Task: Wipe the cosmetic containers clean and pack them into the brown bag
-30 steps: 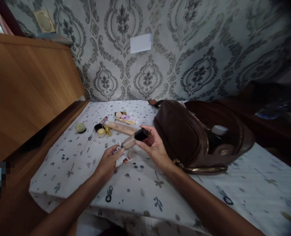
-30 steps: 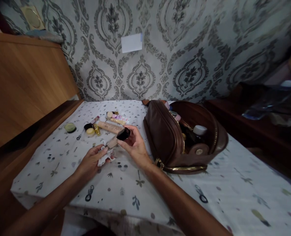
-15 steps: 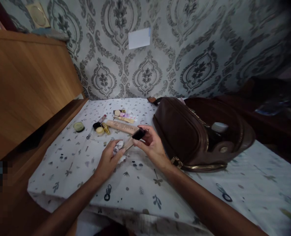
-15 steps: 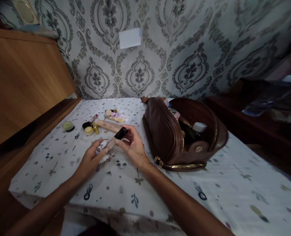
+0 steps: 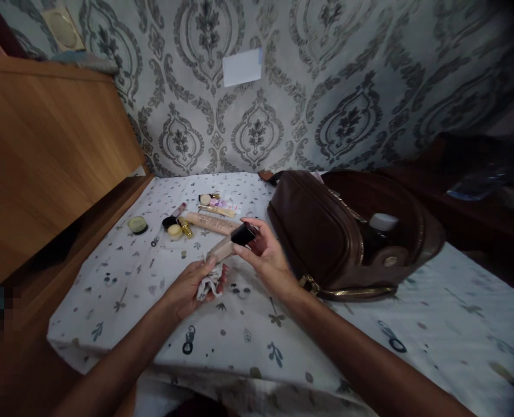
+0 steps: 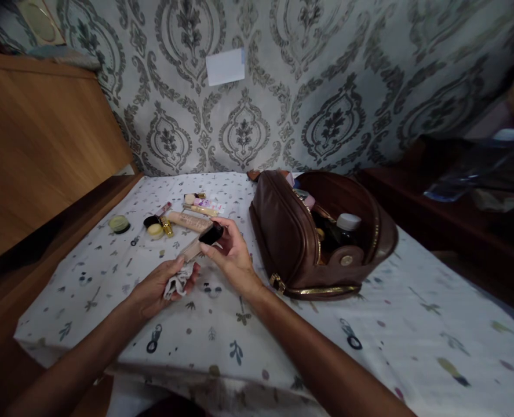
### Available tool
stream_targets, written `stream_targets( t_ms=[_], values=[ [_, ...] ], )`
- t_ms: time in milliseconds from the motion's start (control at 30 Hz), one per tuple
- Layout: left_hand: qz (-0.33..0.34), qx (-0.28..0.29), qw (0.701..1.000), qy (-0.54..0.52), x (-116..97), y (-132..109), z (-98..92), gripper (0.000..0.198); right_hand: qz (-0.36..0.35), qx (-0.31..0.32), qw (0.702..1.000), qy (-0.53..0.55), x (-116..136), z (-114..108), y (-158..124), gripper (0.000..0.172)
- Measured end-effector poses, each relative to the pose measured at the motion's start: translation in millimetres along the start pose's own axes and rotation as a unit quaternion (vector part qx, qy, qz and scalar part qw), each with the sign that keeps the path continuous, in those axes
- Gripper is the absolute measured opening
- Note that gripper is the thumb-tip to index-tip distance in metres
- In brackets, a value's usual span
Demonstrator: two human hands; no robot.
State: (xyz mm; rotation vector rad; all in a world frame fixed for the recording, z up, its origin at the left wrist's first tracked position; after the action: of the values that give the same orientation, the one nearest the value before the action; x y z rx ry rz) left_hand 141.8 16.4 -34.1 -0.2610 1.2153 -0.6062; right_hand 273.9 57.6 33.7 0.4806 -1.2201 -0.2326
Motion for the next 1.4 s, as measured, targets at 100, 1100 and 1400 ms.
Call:
stream_targets(
  t_ms=[100,1100,1400],
  values=[
    [-0.010,-0.003,1.000,0.020,1.9,0.3,-1.6,0.064,-0.017,0.021,0.999,-0.036,4.0,3.2,-0.5,0.051],
    [0.378,-0.207,0.678,0.596,-94.9,-69.0,38.6,0.042,-0.139,0.202,0.938,-0.244,7.2,38.4,-21.1,0.049],
    [0.478,-0.258,0.543,0.640,-83.4,-83.6,34.1,0.040,-0.096,0.210,0.952,-0.200,1.7,41.0,-17.2,0.046]
  ],
)
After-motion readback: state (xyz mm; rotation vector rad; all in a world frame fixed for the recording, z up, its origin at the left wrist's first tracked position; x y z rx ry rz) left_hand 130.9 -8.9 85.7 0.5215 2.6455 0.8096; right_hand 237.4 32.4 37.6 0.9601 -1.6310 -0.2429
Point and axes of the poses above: each hand's wrist, its own y-axis towards the middle knuckle, its own z-axis out of the palm, x = y × z, the point moved 10 cm from there along y, towards the middle knuckle, and after that the axes turned 10 degrees about -z, right-handed, at the moved point
